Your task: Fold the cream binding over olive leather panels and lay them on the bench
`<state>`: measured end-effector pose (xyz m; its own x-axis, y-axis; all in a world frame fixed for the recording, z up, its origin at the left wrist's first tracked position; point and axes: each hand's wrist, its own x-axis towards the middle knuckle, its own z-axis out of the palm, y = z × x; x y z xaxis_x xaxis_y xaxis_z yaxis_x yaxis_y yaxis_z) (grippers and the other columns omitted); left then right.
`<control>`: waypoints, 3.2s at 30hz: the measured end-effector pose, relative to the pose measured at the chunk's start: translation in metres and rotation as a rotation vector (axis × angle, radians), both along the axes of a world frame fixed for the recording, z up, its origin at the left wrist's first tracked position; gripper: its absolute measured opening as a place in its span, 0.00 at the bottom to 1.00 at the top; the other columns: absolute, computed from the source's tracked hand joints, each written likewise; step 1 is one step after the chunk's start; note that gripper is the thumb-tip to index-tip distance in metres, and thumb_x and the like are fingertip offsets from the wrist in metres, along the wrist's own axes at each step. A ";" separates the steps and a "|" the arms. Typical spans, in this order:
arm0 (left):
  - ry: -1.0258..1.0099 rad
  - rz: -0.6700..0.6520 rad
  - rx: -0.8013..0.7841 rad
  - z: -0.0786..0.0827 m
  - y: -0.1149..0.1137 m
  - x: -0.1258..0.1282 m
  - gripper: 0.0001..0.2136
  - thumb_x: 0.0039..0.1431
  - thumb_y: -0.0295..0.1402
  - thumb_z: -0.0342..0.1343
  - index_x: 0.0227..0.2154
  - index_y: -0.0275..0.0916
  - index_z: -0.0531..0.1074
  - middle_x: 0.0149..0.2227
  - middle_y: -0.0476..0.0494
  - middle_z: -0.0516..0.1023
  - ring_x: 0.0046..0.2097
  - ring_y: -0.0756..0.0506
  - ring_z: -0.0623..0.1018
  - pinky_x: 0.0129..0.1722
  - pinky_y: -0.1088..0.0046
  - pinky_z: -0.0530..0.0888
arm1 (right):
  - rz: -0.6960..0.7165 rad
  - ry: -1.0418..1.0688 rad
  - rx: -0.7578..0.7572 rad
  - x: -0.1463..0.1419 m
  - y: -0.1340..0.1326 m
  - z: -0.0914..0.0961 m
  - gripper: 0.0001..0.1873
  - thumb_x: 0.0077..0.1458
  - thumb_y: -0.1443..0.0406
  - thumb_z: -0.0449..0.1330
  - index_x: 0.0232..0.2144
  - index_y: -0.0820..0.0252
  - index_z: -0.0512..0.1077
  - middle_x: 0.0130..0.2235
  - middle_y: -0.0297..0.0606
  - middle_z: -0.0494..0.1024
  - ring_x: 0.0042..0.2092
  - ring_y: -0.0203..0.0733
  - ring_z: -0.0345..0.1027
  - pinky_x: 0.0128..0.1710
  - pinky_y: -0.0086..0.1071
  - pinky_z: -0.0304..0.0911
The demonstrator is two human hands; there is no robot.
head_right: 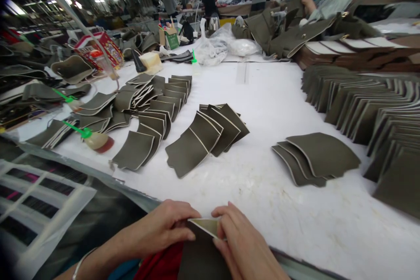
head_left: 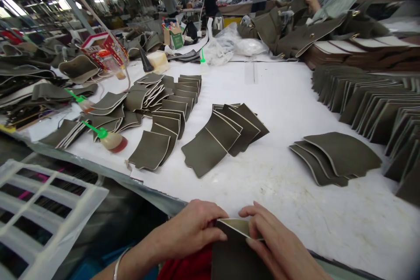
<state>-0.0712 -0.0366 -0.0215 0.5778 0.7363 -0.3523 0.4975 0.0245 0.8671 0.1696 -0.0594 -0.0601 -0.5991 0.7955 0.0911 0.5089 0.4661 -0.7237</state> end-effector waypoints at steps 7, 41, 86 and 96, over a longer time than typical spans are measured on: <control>-0.004 -0.009 0.018 -0.010 -0.004 0.003 0.10 0.62 0.29 0.51 0.37 0.40 0.78 0.36 0.47 0.79 0.38 0.47 0.75 0.41 0.77 0.66 | 0.037 0.037 -0.103 -0.008 0.009 0.004 0.08 0.64 0.70 0.45 0.33 0.52 0.57 0.34 0.33 0.71 0.35 0.41 0.67 0.30 0.33 0.64; 0.051 -0.002 0.000 -0.013 0.001 0.026 0.06 0.54 0.28 0.55 0.29 0.39 0.76 0.28 0.51 0.76 0.33 0.49 0.74 0.34 0.78 0.64 | 0.002 -0.038 -0.366 0.004 0.004 0.007 0.09 0.67 0.66 0.42 0.34 0.54 0.58 0.37 0.37 0.67 0.37 0.44 0.62 0.36 0.40 0.60; 0.117 0.026 0.059 -0.023 -0.007 0.049 0.05 0.59 0.31 0.59 0.30 0.41 0.80 0.29 0.51 0.77 0.33 0.49 0.75 0.33 0.76 0.64 | 0.013 -0.009 -0.247 0.046 0.004 0.000 0.15 0.70 0.60 0.50 0.33 0.56 0.72 0.33 0.32 0.73 0.37 0.39 0.66 0.37 0.33 0.55; -0.009 -0.019 0.271 -0.033 -0.011 0.048 0.10 0.64 0.29 0.55 0.44 0.48 0.79 0.32 0.49 0.79 0.36 0.48 0.75 0.36 0.76 0.66 | -0.165 0.208 -0.491 0.032 0.004 -0.009 0.18 0.64 0.53 0.55 0.30 0.59 0.74 0.29 0.33 0.73 0.32 0.40 0.65 0.33 0.31 0.55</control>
<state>-0.0234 -0.0472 -0.0549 0.5941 0.7923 -0.1388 0.4883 -0.2182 0.8449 0.2018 -0.0549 -0.0687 -0.4718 0.8560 -0.2115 0.3702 -0.0254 -0.9286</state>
